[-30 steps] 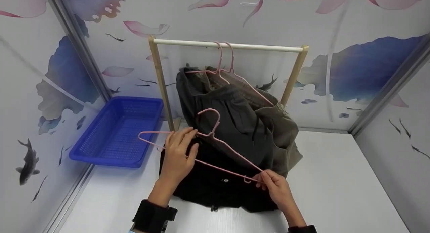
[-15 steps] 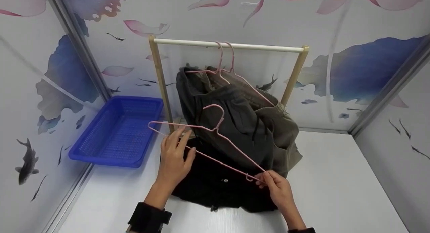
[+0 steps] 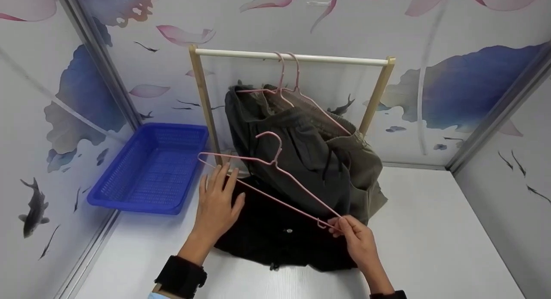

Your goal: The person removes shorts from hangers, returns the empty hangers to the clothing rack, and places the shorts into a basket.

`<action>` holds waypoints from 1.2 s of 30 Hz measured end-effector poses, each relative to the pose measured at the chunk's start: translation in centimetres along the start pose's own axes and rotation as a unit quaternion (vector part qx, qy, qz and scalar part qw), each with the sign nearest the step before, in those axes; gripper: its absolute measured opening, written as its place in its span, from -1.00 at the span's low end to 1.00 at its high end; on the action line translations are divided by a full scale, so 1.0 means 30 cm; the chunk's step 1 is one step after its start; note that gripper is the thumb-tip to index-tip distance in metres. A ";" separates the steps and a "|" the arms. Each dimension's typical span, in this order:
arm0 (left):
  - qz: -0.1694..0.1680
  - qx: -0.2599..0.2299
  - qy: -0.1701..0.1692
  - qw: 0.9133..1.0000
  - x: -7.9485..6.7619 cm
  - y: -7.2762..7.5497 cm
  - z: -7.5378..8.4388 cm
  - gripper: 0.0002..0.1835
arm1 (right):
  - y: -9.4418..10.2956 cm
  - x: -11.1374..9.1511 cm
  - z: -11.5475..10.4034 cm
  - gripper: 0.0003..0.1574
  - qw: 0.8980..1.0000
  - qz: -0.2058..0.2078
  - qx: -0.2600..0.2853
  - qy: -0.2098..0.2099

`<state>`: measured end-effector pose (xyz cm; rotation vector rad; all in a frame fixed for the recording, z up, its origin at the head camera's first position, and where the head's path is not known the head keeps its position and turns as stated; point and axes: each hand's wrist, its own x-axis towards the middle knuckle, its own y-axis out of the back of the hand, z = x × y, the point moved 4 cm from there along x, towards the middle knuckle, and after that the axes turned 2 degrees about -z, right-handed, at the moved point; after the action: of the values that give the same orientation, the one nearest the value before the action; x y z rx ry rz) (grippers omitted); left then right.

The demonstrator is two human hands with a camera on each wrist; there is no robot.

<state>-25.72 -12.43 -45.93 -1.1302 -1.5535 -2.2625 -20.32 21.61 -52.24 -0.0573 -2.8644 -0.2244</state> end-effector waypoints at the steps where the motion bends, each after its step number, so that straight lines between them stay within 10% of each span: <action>1: -0.002 0.003 0.001 1.000 0.000 -0.001 -0.003 -0.38 | 0.000 0.001 -0.003 -0.64 1.000 0.001 -0.001 0.001; 36: -0.118 0.053 0.026 0.991 0.059 -0.026 -0.075 -0.35 | 0.000 0.030 -0.144 -0.56 0.997 0.058 0.048 0.002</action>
<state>-28.47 -13.56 -45.69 -0.8941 -1.8475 -2.2987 -20.07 20.96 -47.87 -0.2018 -2.8515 -0.0626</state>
